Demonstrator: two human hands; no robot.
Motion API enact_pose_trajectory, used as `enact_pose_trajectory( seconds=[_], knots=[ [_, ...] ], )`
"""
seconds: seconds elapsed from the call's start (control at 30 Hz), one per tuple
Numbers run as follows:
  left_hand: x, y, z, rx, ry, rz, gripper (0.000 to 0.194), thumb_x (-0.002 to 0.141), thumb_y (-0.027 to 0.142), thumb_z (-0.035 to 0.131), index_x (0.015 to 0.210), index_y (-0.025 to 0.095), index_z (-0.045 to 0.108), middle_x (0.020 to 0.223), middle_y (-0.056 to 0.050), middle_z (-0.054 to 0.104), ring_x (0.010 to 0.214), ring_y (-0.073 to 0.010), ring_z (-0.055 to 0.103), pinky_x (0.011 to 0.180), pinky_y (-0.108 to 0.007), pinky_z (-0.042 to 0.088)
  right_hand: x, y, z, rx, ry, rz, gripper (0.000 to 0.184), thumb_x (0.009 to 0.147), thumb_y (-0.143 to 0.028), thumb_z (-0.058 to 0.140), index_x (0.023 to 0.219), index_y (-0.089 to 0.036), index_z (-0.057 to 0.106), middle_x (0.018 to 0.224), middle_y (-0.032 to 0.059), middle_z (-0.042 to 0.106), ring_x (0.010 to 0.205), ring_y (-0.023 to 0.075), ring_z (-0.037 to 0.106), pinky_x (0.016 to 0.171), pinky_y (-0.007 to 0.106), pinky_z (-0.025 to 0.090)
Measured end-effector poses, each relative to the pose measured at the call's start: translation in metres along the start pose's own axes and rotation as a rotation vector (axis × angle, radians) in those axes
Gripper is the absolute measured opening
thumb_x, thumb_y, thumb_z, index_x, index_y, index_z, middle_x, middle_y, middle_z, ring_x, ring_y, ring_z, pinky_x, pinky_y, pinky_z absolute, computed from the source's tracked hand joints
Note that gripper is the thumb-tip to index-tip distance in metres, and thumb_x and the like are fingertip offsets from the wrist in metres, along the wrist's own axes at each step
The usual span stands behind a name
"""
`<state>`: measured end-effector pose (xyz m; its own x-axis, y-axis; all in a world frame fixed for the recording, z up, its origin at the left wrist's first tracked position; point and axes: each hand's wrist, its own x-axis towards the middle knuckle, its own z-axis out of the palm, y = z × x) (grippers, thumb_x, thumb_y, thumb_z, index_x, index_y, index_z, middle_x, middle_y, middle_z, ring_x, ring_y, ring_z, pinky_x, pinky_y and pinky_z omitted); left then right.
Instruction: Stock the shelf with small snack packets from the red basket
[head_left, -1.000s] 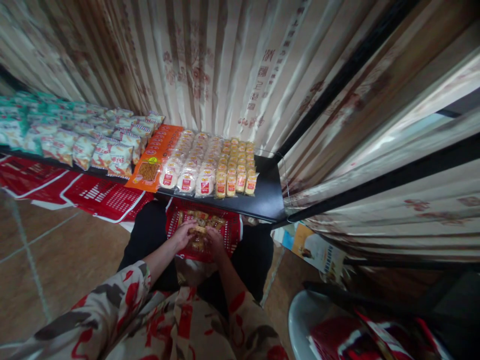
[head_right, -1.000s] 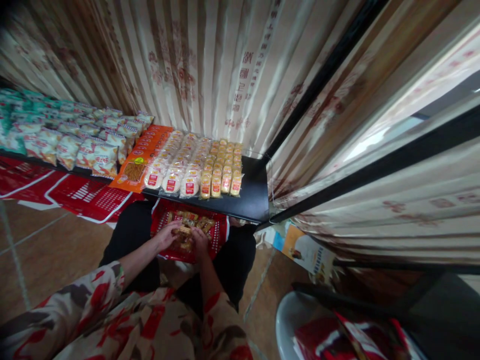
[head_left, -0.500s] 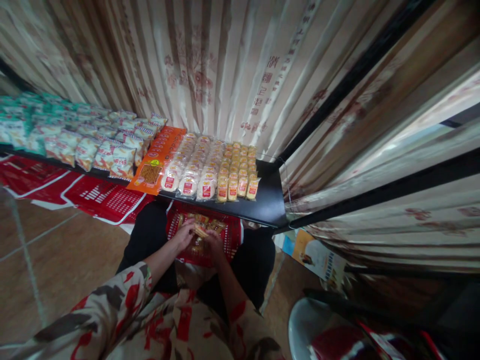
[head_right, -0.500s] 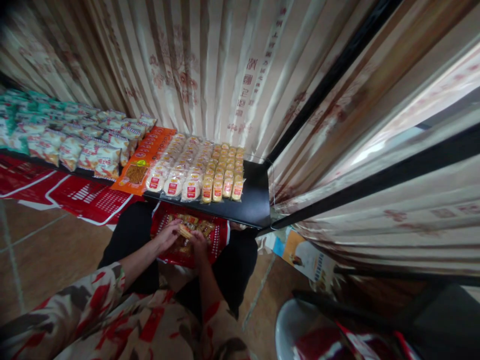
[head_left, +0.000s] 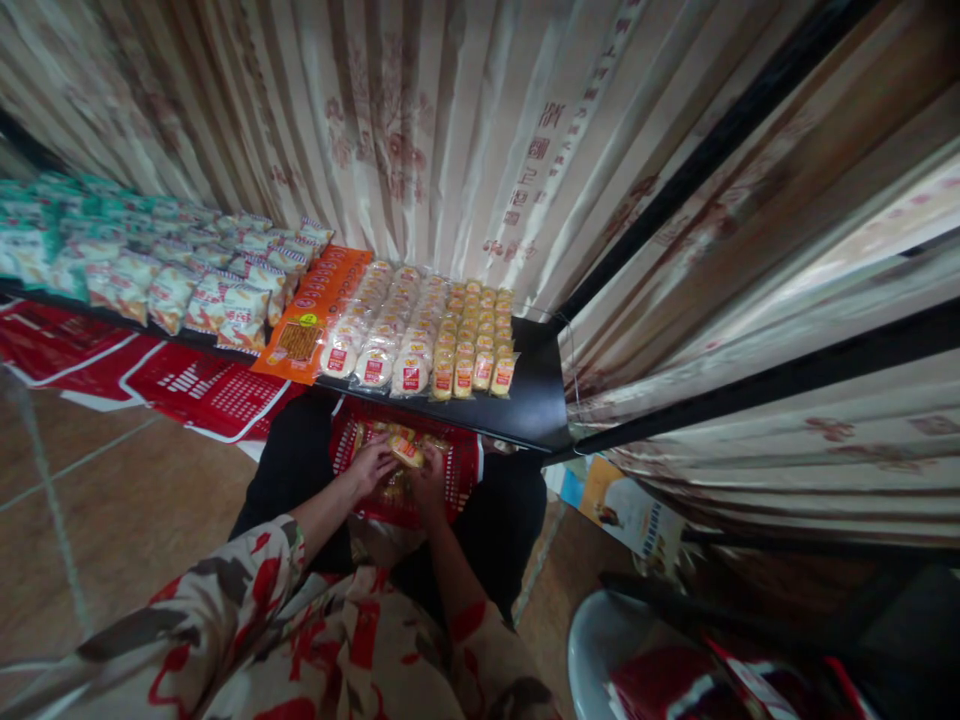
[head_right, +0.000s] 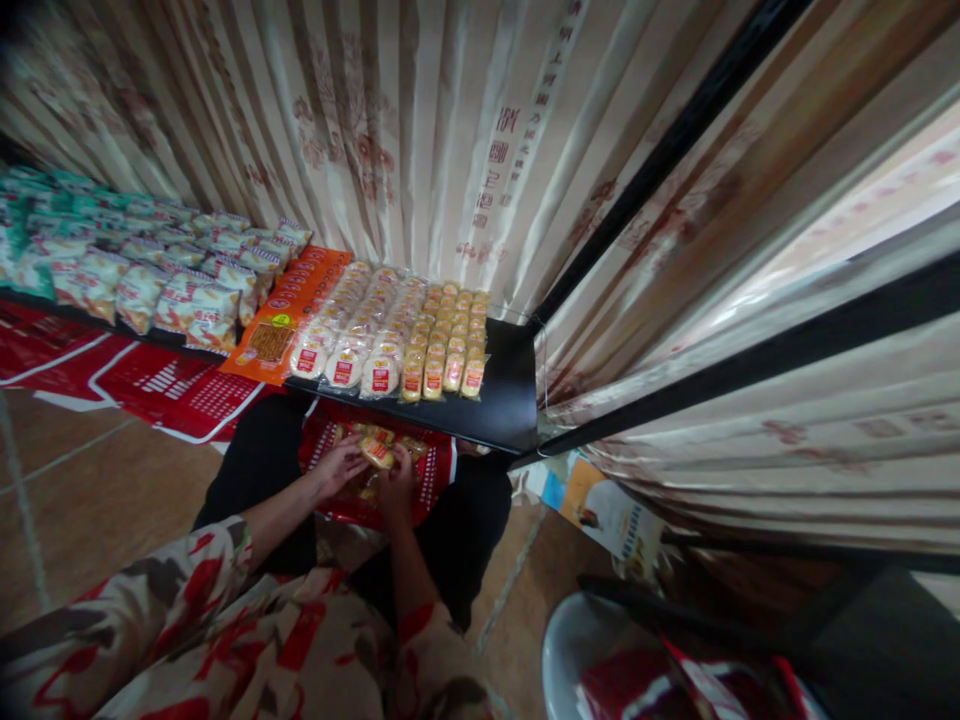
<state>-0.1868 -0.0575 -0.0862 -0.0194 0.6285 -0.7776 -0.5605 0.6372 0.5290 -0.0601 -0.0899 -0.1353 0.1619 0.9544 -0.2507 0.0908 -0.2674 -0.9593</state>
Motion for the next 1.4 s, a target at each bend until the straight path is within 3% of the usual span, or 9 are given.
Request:
enact_pose_trajectory(
  seconds=[0.07, 0.17, 0.4, 0.57, 0.73, 0.97, 1.17, 1.4],
  knots=[
    [0.000, -0.001, 0.001, -0.019, 0.007, -0.020, 0.042, 0.075, 0.002, 0.050, 0.113, 0.017, 0.055, 0.079, -0.003, 0.067, 0.066, -0.0113, 0.064, 0.074, -0.026, 0.055, -0.001, -0.003, -0.001, -0.039, 0.029, -0.034, 0.056, 0.067, -0.014, 0.044, 0.122, -0.019, 0.046, 0.123, 0.0105, 0.056, 0.108, 0.0182, 0.057, 0.091, 0.032, 0.047],
    [0.000, -0.001, 0.003, -0.050, 0.017, -0.034, 0.038, 0.077, 0.004, 0.050, 0.112, 0.016, 0.056, 0.077, -0.003, 0.067, 0.064, -0.0115, 0.064, 0.069, -0.024, 0.055, -0.003, -0.007, 0.000, -0.183, 0.040, -0.105, 0.046, 0.067, -0.014, 0.043, 0.112, -0.017, 0.054, 0.119, 0.0109, 0.058, 0.113, 0.0198, 0.054, 0.101, 0.034, 0.041],
    [0.003, 0.003, 0.007, -0.121, 0.015, -0.059, 0.019, 0.081, 0.006, 0.050, 0.095, 0.016, 0.058, 0.070, -0.001, 0.064, 0.057, -0.0106, 0.062, 0.059, -0.020, 0.053, -0.011, -0.003, 0.004, -0.297, 0.050, -0.212, 0.040, 0.067, -0.015, 0.049, 0.106, -0.018, 0.057, 0.110, 0.0099, 0.060, 0.105, 0.0218, 0.056, 0.096, 0.038, 0.045],
    [0.008, 0.006, 0.012, -0.171, -0.035, -0.109, 0.011, 0.086, 0.011, 0.047, 0.088, 0.014, 0.057, 0.066, -0.002, 0.063, 0.059, -0.0128, 0.064, 0.062, -0.022, 0.054, -0.014, 0.004, 0.008, -0.360, 0.020, -0.429, 0.042, 0.069, -0.013, 0.048, 0.111, -0.016, 0.054, 0.118, 0.0137, 0.057, 0.117, 0.0234, 0.050, 0.103, 0.043, 0.040],
    [0.007, 0.007, 0.019, -0.198, -0.137, -0.188, 0.018, 0.089, 0.017, 0.045, 0.088, 0.010, 0.061, 0.074, -0.009, 0.067, 0.069, -0.0173, 0.067, 0.068, -0.027, 0.055, -0.025, 0.005, 0.010, -0.466, -0.067, -0.554, 0.048, 0.073, -0.016, 0.051, 0.121, -0.017, 0.051, 0.132, 0.0137, 0.050, 0.128, 0.0238, 0.043, 0.108, 0.046, 0.035],
    [0.010, 0.005, 0.014, -0.216, -0.159, -0.186, 0.010, 0.085, 0.015, 0.051, 0.082, 0.012, 0.060, 0.078, -0.008, 0.069, 0.070, -0.0164, 0.068, 0.069, -0.025, 0.055, -0.032, -0.002, 0.013, -0.371, -0.041, -0.541, 0.043, 0.080, -0.024, 0.050, 0.122, -0.016, 0.053, 0.130, 0.0141, 0.053, 0.125, 0.0229, 0.047, 0.107, 0.043, 0.038],
    [0.015, 0.000, 0.006, -0.214, -0.117, -0.154, 0.011, 0.083, 0.011, 0.051, 0.089, 0.013, 0.060, 0.074, -0.005, 0.069, 0.067, -0.0160, 0.069, 0.064, -0.025, 0.055, -0.032, -0.001, 0.010, -0.232, -0.025, -0.294, 0.038, 0.088, -0.039, 0.045, 0.118, -0.018, 0.057, 0.120, 0.0111, 0.062, 0.112, 0.0205, 0.057, 0.100, 0.038, 0.044],
    [0.006, -0.004, -0.001, -0.205, -0.130, -0.121, 0.013, 0.078, 0.009, 0.052, 0.086, 0.013, 0.061, 0.071, -0.004, 0.069, 0.063, -0.0150, 0.068, 0.060, -0.023, 0.054, -0.035, -0.006, 0.011, -0.069, -0.069, -0.156, 0.034, 0.087, -0.040, 0.047, 0.108, -0.021, 0.065, 0.109, 0.0074, 0.067, 0.105, 0.0194, 0.060, 0.092, 0.033, 0.048]
  ],
)
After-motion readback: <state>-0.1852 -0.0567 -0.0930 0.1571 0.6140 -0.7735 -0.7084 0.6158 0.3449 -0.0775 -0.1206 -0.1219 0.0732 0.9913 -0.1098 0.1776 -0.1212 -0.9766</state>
